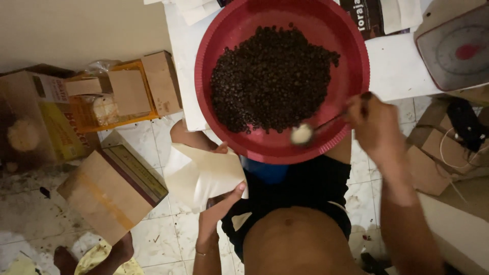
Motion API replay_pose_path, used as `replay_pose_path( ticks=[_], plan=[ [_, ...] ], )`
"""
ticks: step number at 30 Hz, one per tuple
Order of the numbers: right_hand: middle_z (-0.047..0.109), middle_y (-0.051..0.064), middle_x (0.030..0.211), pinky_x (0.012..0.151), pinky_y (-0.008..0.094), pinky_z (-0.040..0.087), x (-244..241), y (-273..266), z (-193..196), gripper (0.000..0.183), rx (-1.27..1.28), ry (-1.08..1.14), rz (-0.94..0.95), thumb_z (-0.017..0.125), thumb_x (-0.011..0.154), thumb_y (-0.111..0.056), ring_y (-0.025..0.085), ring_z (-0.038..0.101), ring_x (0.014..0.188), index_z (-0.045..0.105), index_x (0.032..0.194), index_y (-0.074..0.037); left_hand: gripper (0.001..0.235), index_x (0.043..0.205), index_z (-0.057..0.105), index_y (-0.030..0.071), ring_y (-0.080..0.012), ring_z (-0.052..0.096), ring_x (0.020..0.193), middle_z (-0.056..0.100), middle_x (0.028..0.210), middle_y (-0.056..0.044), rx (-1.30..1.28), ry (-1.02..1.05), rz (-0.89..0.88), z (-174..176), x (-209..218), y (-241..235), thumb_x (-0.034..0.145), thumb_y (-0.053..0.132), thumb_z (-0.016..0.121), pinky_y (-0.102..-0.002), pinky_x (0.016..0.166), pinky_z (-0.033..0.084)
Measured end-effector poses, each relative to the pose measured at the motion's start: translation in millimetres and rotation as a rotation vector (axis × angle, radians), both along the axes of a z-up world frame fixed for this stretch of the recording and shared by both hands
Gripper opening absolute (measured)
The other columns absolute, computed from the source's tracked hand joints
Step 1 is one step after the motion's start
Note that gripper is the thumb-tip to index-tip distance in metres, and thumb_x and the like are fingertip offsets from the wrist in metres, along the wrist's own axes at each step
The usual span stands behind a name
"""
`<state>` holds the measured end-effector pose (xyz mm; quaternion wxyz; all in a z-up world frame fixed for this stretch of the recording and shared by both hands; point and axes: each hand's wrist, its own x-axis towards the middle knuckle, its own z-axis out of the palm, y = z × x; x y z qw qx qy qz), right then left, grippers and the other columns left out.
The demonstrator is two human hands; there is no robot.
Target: Filling small paper bags with roasted coffee beans using a spoon and a plastic scoop from a large bowl.
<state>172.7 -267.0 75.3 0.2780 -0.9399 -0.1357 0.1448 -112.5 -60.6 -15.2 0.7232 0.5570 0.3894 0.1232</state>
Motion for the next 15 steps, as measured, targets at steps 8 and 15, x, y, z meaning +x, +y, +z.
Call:
replay_pose_path(
  ticks=[8,15],
  plan=[
    [0.066,0.009,0.081,0.048,0.027,0.052,-17,72,-40,0.019,0.49,0.371,-0.176,0.051,0.105,-0.008,0.017,0.067,0.061,0.061,0.119,0.001,0.064,0.141,0.05,-0.004,-0.0212,0.055,0.127,0.049,0.153,-0.009,0.111,-0.175,-0.142,39,17,5,0.081,-0.005,0.073,-0.028,0.098,0.05],
    [0.069,0.018,0.083,0.06,0.032,0.061,-22,91,-35,0.016,0.637,-0.076,0.13,0.047,0.111,-0.003,0.023,0.069,0.071,0.058,0.118,0.007,0.073,0.142,0.049,-0.001,-0.0294,0.05,0.139,0.05,0.151,-0.019,0.189,-0.338,-0.129,21,19,12,0.076,-0.001,0.08,-0.039,0.115,0.043]
  ],
)
